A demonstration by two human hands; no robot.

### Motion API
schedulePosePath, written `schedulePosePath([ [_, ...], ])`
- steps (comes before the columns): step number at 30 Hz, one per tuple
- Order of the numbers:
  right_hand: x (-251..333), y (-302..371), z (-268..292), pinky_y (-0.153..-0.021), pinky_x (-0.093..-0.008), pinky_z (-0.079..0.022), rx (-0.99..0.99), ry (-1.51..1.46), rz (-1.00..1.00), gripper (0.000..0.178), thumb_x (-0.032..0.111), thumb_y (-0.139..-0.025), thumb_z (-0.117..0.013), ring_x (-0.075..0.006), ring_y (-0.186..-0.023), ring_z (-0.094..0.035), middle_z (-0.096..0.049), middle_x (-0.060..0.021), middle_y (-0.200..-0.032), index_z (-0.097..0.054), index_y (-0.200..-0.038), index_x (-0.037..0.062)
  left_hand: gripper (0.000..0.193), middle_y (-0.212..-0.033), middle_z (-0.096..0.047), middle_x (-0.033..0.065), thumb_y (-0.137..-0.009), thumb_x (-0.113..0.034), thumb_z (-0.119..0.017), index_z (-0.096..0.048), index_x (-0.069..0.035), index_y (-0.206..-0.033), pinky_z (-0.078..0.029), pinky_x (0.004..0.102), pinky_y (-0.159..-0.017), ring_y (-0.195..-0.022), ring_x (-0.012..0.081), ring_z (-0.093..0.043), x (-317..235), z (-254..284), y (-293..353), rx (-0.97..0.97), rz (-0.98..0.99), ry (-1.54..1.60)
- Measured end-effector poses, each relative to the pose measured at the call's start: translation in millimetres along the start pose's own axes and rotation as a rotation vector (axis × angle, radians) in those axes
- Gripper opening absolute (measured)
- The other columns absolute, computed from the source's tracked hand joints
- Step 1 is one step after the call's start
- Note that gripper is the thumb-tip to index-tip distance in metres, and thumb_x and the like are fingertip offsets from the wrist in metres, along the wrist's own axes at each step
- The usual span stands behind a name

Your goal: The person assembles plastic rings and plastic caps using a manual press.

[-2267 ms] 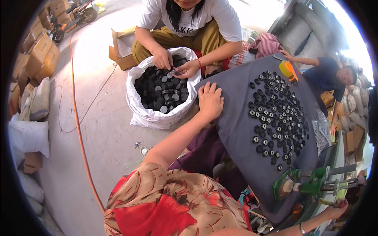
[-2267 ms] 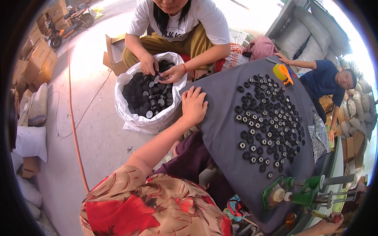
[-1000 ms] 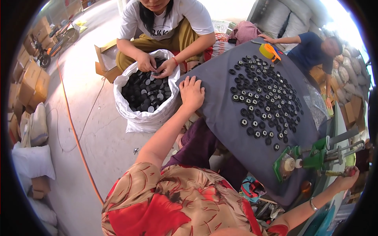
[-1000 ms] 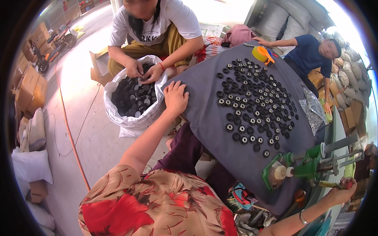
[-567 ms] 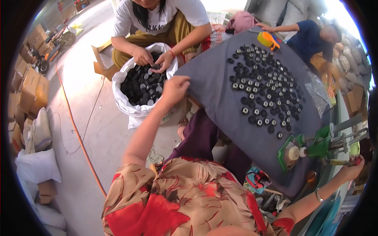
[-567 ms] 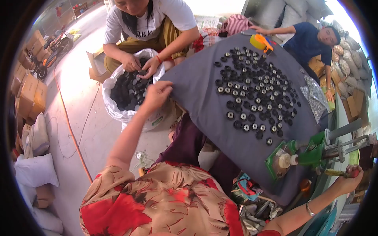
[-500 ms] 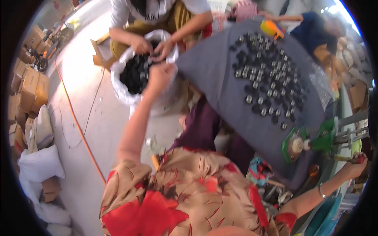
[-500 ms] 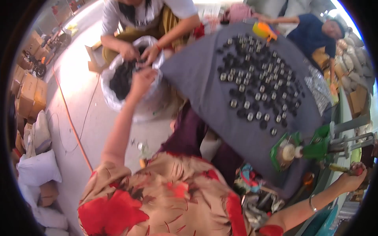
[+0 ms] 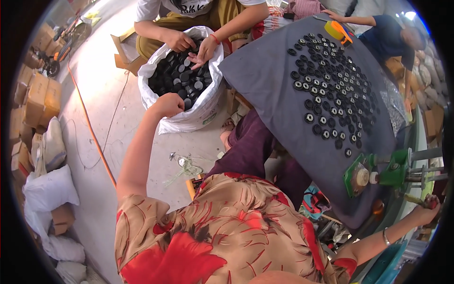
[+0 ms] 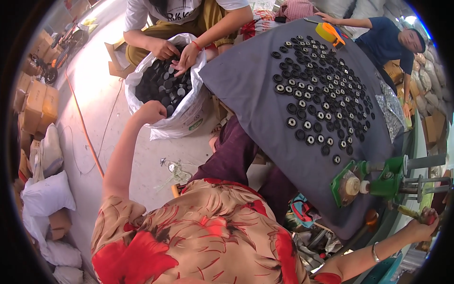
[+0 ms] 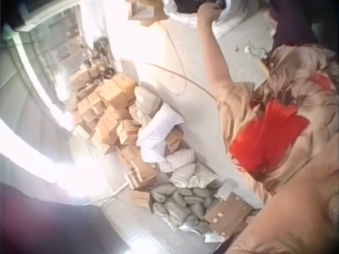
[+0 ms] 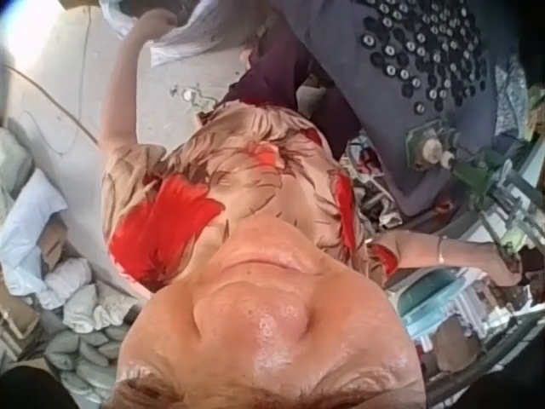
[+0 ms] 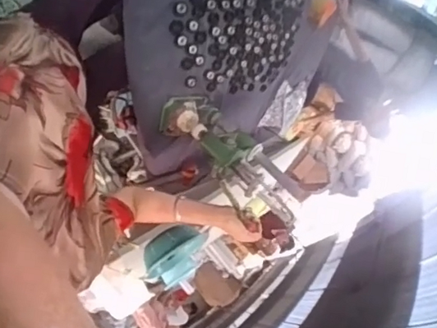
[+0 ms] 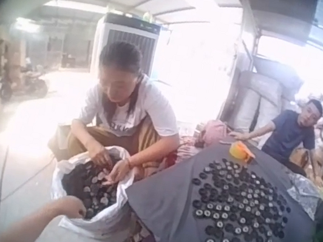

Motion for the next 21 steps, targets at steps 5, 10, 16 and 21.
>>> schedulePosePath([
  [5, -59.6, 113.8, -22.4, -0.071, -0.0307, -0.047, 0.560, 0.327, 1.208, 0.012, 0.005, -0.085, -0.049, -0.0195, -0.067, -0.051, -0.055, -0.0107, -0.077, -0.057, -0.083, -0.0046, 0.018, -0.071, -0.065, 0.0142, -0.070, -0.022, -0.066, -0.071, -0.007, -0.077, -0.049, 0.0379, -0.064, -0.067, 0.0301, -0.062, 6.9, -18.8, -2.9, 0.191, -0.010, 0.077],
  [10, -62.1, 141.5, -20.2, -0.071, -0.0231, -0.048, 0.322, 0.699, 1.628, 0.017, -0.008, -0.081, -0.048, -0.0143, -0.074, -0.055, -0.058, -0.0070, -0.081, -0.059, -0.091, -0.0026, 0.031, -0.073, -0.066, 0.0155, -0.073, -0.035, -0.065, -0.070, -0.004, -0.074, -0.051, 0.0406, -0.068, -0.073, 0.0333, -0.064, -7.8, -7.9, -8.4, 0.057, 0.062, -0.176],
  [16, -36.8, 113.1, -17.1, -0.070, -0.0236, -0.048, 0.259, 0.614, 1.569, 0.017, -0.008, -0.082, -0.048, -0.0144, -0.072, -0.055, -0.059, -0.0079, -0.082, -0.060, -0.093, -0.0043, 0.035, -0.077, -0.068, 0.0118, -0.070, -0.041, -0.071, -0.072, -0.006, -0.075, -0.054, 0.0391, -0.069, -0.077, 0.0288, -0.067, 7.9, 20.9, -28.7, -0.157, 0.168, -0.498],
  [21, -26.8, 98.6, -20.4, -0.067, -0.0284, -0.046, 0.495, 0.387, 1.318, 0.016, 0.007, -0.086, -0.047, -0.0193, -0.066, -0.051, -0.054, -0.0103, -0.075, -0.057, -0.083, -0.0047, 0.034, -0.080, -0.068, 0.0139, -0.075, -0.040, -0.069, -0.071, -0.008, -0.082, -0.053, 0.0420, -0.070, -0.079, 0.0314, -0.067, 49.3, 50.0, -49.3, -0.414, 0.359, -0.402],
])
Point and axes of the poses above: each hand's wrist, its own y-axis away from the middle knuckle, its own z-axis out of the back of the hand, x = y × z, the point moved 9 cm from there along -y, towards the middle knuckle
